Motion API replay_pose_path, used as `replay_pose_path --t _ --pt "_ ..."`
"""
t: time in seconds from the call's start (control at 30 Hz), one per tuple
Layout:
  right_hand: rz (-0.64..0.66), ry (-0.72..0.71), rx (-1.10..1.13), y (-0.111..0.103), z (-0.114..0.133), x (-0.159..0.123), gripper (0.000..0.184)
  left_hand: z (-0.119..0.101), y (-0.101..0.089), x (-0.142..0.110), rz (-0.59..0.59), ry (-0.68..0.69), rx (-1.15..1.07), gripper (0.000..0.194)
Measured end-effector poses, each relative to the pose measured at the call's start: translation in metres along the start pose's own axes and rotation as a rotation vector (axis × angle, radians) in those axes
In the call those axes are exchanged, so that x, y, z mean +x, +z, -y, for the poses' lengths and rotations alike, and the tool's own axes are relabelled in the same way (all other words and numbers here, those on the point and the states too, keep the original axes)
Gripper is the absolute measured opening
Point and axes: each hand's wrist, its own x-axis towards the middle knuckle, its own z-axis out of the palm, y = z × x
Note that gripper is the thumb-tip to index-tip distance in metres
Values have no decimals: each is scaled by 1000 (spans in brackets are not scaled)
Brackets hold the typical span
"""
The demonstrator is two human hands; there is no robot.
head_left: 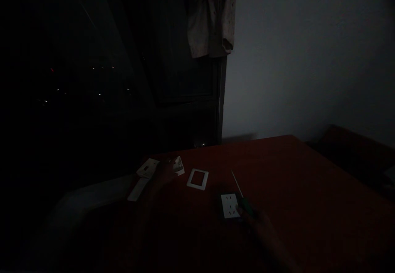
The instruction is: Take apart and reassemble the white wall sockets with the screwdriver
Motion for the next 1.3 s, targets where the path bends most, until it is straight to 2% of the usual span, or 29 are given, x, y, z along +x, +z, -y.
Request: replay_pose_path --t 0.13,0.33,0.5,0.63,0.73,0.9,1.03,1.13,1.3 --pt "18 -72 -14 2 1 1 62 -4 -2 -4 -78 2 -1 67" --pt "52 -132 5 9 3 5 57 -35 0 -42 -195 53 -70 44" --pt "93 -211 14 21 5 8 58 -69 18 -82 -158 143 -169 40" --pt "121 -245 -59 29 8 8 50 -97 28 -106 -91 114 -428 44" --pt "103 -314 -115 31 10 8 49 -110 30 -117 -42 95 -490 44" --pt "83 -279 -207 35 6 12 54 -112 33 -120 -38 98 -510 45" --pt "35 -300 -198 35 5 16 48 -108 34 -115 -62 95 -498 45" --pt "27 -286 -183 29 6 15 45 -105 31 -107 -63 105 -460 43" --pt "26 -220 -109 18 4 12 57 -98 27 -86 -40 114 -320 40"
